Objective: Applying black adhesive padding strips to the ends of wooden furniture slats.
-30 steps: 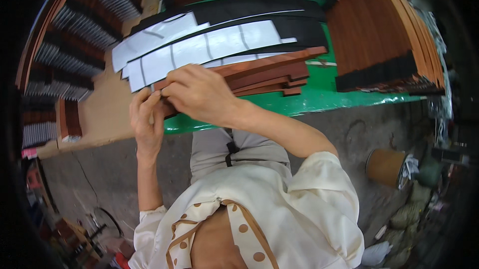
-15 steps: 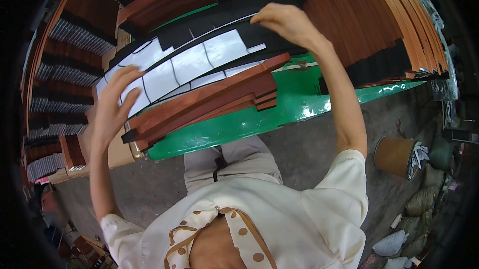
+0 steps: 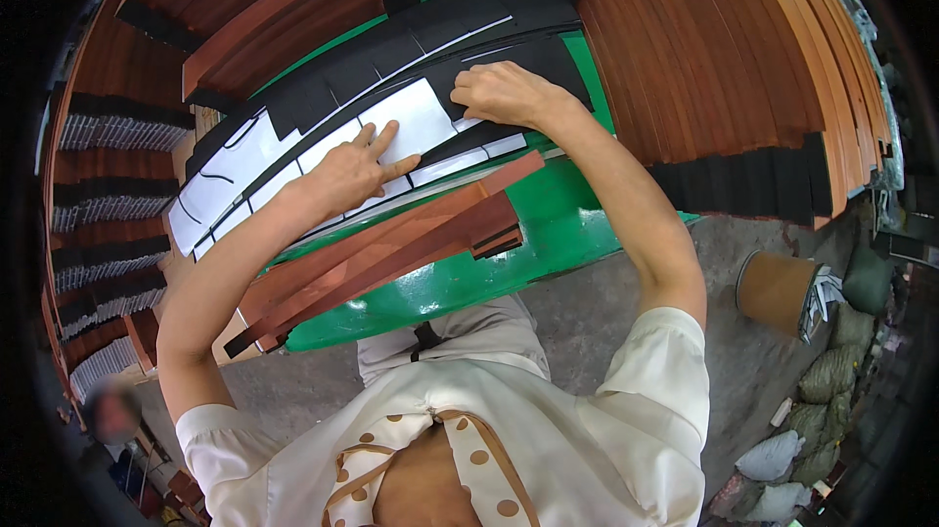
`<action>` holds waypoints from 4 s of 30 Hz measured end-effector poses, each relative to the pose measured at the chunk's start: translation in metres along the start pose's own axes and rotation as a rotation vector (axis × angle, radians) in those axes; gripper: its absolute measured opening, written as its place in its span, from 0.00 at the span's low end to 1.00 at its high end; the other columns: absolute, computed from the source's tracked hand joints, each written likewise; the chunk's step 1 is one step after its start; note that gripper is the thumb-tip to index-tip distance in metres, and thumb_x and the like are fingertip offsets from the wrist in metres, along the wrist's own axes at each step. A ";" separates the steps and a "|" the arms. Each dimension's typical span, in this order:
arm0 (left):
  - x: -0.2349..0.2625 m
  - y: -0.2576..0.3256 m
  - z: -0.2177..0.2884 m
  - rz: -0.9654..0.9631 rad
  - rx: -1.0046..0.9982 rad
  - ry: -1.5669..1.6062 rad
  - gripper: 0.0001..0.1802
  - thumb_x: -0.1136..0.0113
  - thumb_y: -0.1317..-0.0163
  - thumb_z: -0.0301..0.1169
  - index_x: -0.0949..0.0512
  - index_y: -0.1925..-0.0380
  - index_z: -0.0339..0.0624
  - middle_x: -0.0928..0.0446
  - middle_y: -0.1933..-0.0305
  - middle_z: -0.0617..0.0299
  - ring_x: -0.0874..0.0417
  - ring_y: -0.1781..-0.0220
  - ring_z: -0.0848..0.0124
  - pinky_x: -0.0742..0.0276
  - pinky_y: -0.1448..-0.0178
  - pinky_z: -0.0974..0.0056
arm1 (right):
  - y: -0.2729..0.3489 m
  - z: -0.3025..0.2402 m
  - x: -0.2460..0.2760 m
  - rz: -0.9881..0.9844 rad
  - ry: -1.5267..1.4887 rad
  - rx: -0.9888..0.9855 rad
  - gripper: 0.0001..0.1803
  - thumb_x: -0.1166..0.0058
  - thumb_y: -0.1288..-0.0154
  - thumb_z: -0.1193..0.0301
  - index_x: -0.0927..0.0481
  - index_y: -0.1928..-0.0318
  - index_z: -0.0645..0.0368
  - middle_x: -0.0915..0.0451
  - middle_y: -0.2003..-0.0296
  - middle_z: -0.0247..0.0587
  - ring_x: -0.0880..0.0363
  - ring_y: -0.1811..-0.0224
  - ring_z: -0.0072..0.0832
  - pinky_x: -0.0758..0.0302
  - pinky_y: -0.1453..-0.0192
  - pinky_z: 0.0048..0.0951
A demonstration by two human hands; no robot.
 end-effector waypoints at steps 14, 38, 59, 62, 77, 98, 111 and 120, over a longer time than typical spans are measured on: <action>0.022 0.006 -0.032 0.165 -0.010 0.809 0.19 0.45 0.40 0.32 0.26 0.47 0.46 0.25 0.47 0.45 0.22 0.48 0.54 0.24 0.47 0.59 | 0.018 0.014 0.037 0.446 -1.205 -0.785 0.12 0.54 0.32 0.70 0.22 0.55 0.66 0.18 0.63 0.39 0.19 0.63 0.24 0.23 0.55 0.23; 0.128 0.048 0.116 0.883 0.218 0.694 0.10 0.38 0.47 0.27 0.19 0.64 0.34 0.20 0.72 0.59 0.24 0.72 0.73 0.29 0.65 0.70 | 0.060 -0.115 0.128 0.628 -0.344 -0.088 0.14 0.36 0.53 0.72 0.18 0.63 0.61 0.18 0.68 0.38 0.20 0.65 0.32 0.23 0.62 0.31; 0.067 0.006 0.141 1.019 0.568 0.459 0.09 0.31 0.54 0.34 0.19 0.72 0.46 0.23 0.68 0.71 0.26 0.67 0.71 0.43 0.57 0.62 | 0.071 -0.089 0.094 0.414 -0.377 -0.188 0.11 0.37 0.52 0.75 0.17 0.64 0.56 0.22 0.69 0.31 0.27 0.65 0.28 0.29 0.62 0.28; 0.065 0.006 0.140 1.029 0.566 0.489 0.08 0.32 0.54 0.33 0.18 0.73 0.45 0.23 0.69 0.69 0.25 0.66 0.70 0.43 0.56 0.60 | 0.071 -0.089 0.094 0.401 -0.395 -0.192 0.11 0.37 0.52 0.74 0.17 0.64 0.56 0.22 0.69 0.31 0.27 0.64 0.28 0.29 0.62 0.27; 0.063 0.004 0.139 1.073 0.556 0.490 0.08 0.32 0.55 0.32 0.19 0.73 0.46 0.23 0.70 0.69 0.25 0.67 0.70 0.44 0.56 0.60 | 0.071 -0.087 0.092 0.381 -0.417 -0.204 0.11 0.37 0.51 0.74 0.16 0.64 0.54 0.22 0.67 0.30 0.28 0.63 0.28 0.28 0.62 0.27; 0.064 0.006 0.140 1.037 0.531 0.419 0.13 0.31 0.54 0.33 0.18 0.67 0.45 0.21 0.61 0.68 0.24 0.63 0.72 0.42 0.55 0.63 | 0.071 -0.082 0.092 0.350 -0.450 -0.179 0.12 0.37 0.51 0.73 0.16 0.63 0.53 0.22 0.67 0.32 0.27 0.62 0.29 0.28 0.61 0.29; 0.063 0.005 0.142 1.109 0.458 0.366 0.11 0.32 0.53 0.32 0.20 0.68 0.43 0.21 0.64 0.66 0.24 0.68 0.72 0.42 0.56 0.64 | 0.085 -0.070 0.086 0.406 -0.725 -0.303 0.14 0.37 0.49 0.73 0.17 0.60 0.60 0.20 0.63 0.39 0.23 0.56 0.33 0.27 0.54 0.30; 0.062 0.005 0.141 1.109 0.441 0.366 0.11 0.33 0.52 0.31 0.20 0.67 0.42 0.21 0.64 0.65 0.24 0.68 0.72 0.41 0.56 0.65 | 0.086 -0.075 0.086 0.389 -0.658 -0.300 0.10 0.40 0.46 0.76 0.18 0.61 0.63 0.20 0.63 0.39 0.21 0.61 0.28 0.24 0.58 0.25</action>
Point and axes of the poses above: each hand's wrist, its own y-axis away from the middle knuckle, its own x-axis out of the back of the hand, z = x × y, the point moved 1 cm from there along -y, towards the middle knuckle
